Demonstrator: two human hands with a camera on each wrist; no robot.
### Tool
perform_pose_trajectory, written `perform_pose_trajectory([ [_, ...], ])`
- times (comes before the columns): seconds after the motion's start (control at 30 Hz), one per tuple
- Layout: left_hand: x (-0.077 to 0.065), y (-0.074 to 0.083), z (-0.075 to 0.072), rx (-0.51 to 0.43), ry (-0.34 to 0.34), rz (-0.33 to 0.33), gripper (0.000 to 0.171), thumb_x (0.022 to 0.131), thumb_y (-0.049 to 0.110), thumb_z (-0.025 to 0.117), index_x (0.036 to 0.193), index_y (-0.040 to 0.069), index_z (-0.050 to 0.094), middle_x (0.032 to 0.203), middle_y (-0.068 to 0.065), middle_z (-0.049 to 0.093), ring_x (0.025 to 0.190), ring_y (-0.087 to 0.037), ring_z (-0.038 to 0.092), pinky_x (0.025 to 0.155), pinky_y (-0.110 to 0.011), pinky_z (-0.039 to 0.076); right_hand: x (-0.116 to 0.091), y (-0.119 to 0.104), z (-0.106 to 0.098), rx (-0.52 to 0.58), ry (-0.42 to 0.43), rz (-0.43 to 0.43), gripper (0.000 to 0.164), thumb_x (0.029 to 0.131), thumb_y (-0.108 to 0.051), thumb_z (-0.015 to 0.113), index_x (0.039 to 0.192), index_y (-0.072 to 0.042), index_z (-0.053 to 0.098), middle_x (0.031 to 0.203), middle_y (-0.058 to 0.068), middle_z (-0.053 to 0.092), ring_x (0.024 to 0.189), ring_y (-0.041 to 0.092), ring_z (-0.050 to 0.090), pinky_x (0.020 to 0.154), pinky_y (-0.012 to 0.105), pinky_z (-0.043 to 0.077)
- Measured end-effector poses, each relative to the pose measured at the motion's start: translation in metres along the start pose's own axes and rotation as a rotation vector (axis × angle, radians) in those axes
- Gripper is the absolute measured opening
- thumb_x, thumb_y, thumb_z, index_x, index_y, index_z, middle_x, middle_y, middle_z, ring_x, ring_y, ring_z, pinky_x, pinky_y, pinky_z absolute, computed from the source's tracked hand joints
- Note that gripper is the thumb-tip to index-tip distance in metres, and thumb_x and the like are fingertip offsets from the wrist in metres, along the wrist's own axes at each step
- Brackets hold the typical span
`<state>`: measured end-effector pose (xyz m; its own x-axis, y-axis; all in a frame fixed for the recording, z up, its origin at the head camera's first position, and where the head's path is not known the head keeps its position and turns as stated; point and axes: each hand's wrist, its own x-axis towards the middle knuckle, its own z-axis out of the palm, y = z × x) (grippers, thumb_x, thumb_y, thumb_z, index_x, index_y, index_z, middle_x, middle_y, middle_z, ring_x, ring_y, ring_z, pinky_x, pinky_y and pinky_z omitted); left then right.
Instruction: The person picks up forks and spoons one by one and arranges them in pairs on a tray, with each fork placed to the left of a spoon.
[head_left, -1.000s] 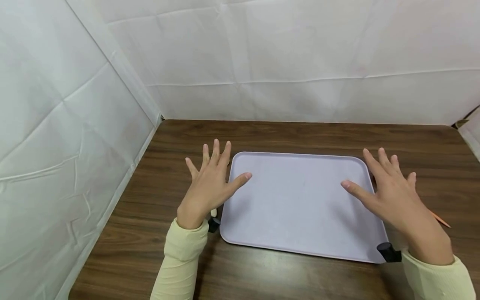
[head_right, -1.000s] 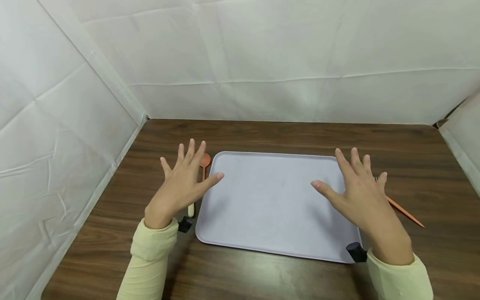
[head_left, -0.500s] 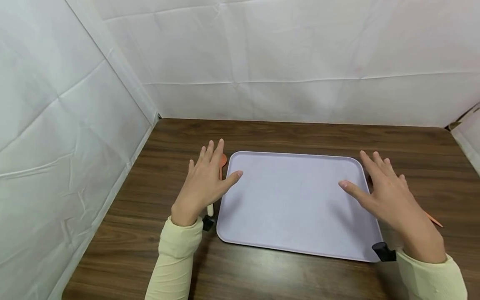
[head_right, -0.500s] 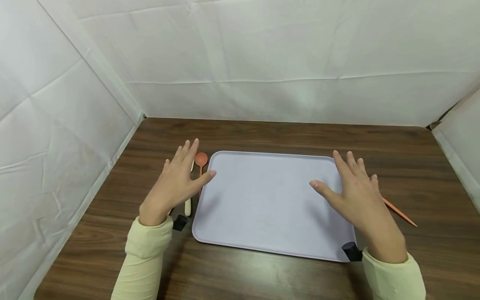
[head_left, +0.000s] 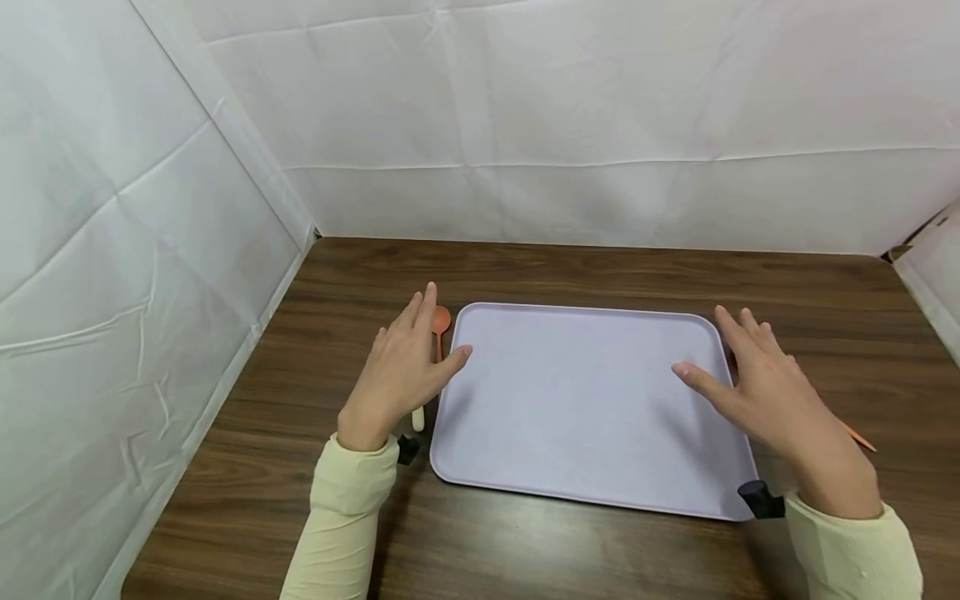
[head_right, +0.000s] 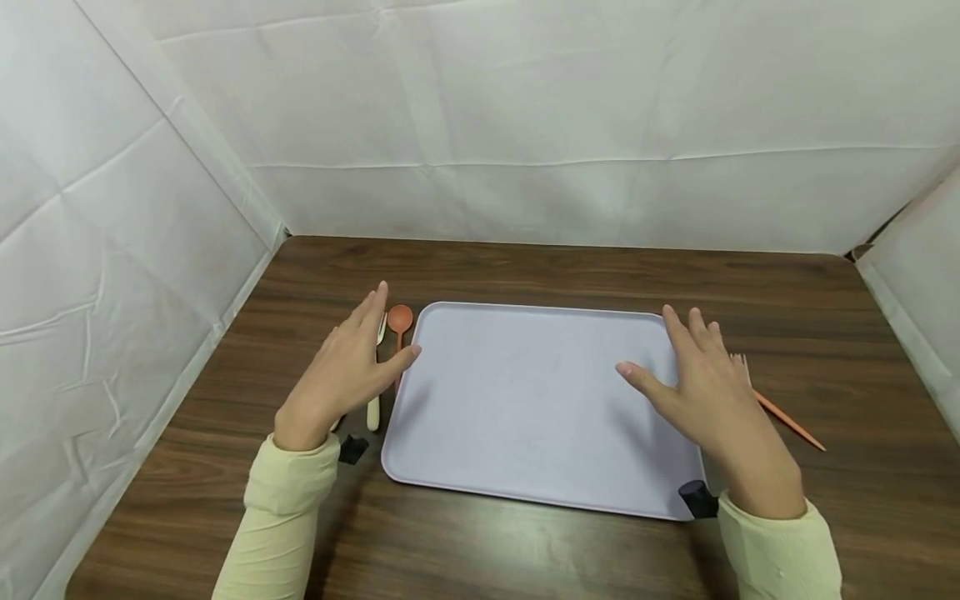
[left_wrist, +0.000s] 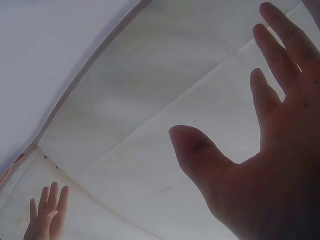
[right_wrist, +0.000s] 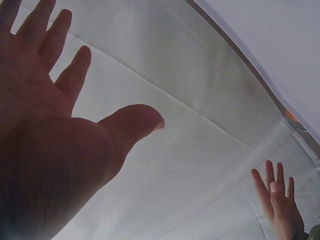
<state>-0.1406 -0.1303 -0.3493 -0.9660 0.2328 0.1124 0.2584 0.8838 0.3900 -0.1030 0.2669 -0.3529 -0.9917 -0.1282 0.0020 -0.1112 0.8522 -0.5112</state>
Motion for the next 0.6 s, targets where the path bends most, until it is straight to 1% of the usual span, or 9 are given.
perform_pose_trajectory([
  [0.1, 0.0, -0.003, 0.0, 0.007, 0.02, 0.029, 0.088, 0.085, 0.053, 0.054, 0.149, 0.008, 0.013, 0.146, -0.019, 0.028, 0.127, -0.038, 0.036, 0.097, -0.057, 0.03, 0.002, 0.0, 0.0, -0.002, -0.013, 0.008, 0.091, 0.088, -0.054, 0.052, 0.15, -0.01, 0.003, 0.15, 0.026, -0.004, 0.132, 0.048, -0.01, 0.096, 0.069, 0.0],
  [0.23, -0.001, -0.007, 0.001, 0.004, 0.017, 0.051, 0.087, 0.086, 0.049, 0.056, 0.148, 0.004, 0.016, 0.143, -0.022, 0.032, 0.125, -0.039, 0.038, 0.097, -0.051, 0.034, 0.004, 0.0, 0.001, -0.01, -0.019, 0.006, 0.092, 0.087, -0.055, 0.052, 0.15, -0.009, 0.003, 0.15, 0.026, 0.0, 0.134, 0.048, -0.005, 0.097, 0.069, 0.005],
  [0.37, -0.003, -0.01, 0.002, -0.01, 0.001, 0.038, 0.086, 0.086, 0.049, 0.056, 0.148, 0.004, 0.017, 0.143, -0.022, 0.032, 0.126, -0.038, 0.037, 0.098, -0.05, 0.034, 0.004, 0.002, 0.001, -0.02, -0.008, -0.009, 0.092, 0.087, -0.054, 0.053, 0.15, -0.007, 0.005, 0.15, 0.026, 0.007, 0.134, 0.048, 0.006, 0.097, 0.067, 0.012],
  [0.47, -0.004, -0.013, 0.003, -0.016, 0.001, 0.028, 0.085, 0.085, 0.048, 0.056, 0.148, 0.004, 0.019, 0.142, -0.022, 0.033, 0.125, -0.038, 0.038, 0.096, -0.051, 0.035, 0.005, 0.003, 0.002, -0.022, 0.004, -0.025, 0.091, 0.087, -0.052, 0.055, 0.149, -0.004, 0.008, 0.149, 0.027, 0.013, 0.132, 0.048, 0.014, 0.096, 0.065, 0.017],
  [0.6, -0.005, -0.017, 0.005, -0.016, -0.022, 0.012, 0.083, 0.086, 0.048, 0.055, 0.147, 0.004, 0.021, 0.142, -0.022, 0.033, 0.124, -0.039, 0.038, 0.096, -0.052, 0.035, 0.005, 0.006, 0.004, -0.022, 0.009, -0.039, 0.09, 0.087, -0.049, 0.057, 0.148, -0.001, 0.011, 0.147, 0.028, 0.019, 0.13, 0.048, 0.021, 0.095, 0.063, 0.02],
])
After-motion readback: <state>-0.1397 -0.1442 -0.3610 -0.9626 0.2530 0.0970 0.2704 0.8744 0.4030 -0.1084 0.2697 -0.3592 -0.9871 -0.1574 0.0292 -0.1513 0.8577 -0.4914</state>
